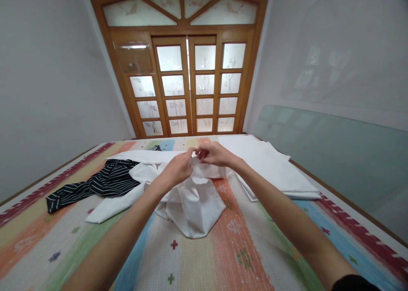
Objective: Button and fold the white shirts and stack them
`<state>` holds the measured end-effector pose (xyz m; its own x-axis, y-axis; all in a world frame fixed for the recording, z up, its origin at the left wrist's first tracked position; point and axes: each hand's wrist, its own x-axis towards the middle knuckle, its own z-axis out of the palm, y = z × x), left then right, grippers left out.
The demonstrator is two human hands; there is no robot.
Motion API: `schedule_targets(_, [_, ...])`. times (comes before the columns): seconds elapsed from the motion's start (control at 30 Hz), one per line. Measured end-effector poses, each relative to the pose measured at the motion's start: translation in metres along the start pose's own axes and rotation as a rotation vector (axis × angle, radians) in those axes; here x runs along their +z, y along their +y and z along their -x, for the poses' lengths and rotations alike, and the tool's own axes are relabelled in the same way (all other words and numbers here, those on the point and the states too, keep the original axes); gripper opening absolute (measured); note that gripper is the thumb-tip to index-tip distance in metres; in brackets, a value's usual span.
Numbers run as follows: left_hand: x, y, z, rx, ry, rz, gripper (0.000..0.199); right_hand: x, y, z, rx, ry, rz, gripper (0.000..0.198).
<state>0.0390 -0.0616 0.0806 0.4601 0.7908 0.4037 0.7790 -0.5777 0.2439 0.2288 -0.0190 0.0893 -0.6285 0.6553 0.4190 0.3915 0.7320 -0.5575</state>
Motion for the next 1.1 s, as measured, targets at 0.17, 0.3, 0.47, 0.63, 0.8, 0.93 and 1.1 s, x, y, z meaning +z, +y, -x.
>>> schedule_targets(0.17, [0.017, -0.02, 0.007, -0.08, 0.101, 0.103, 0.038, 0.01, 0.028, 0.017, 0.0, 0.108, 0.206, 0.027])
schedule_targets(0.3, [0.021, -0.032, 0.015, -0.061, 0.165, 0.143, 0.028, 0.017, 0.045, 0.03, 0.041, 0.238, 0.355, 0.018])
schedule_targets(0.47, [0.021, -0.04, 0.023, -0.046, 0.126, 0.111, 0.025, 0.019, 0.065, 0.045, 0.079, 0.274, 0.373, 0.017])
schedule_targets(0.63, [0.016, -0.045, 0.028, -0.093, 0.13, 0.16, 0.023, 0.028, 0.088, 0.053, 0.209, 0.325, 0.356, 0.035])
schedule_targets(0.8, [0.01, -0.049, 0.035, -0.158, 0.136, 0.222, 0.022, 0.046, 0.108, 0.057, 0.456, 0.276, 0.095, 0.038])
schedule_targets(0.93, [0.007, -0.059, 0.041, -0.181, 0.139, 0.191, 0.025, 0.054, 0.118, 0.059, 0.464, 0.209, 0.033, 0.013])
schedule_targets(1.1, [0.001, -0.077, 0.045, -0.208, 0.154, 0.119, 0.029, 0.038, 0.117, 0.059, 0.371, 0.308, 0.026, 0.021])
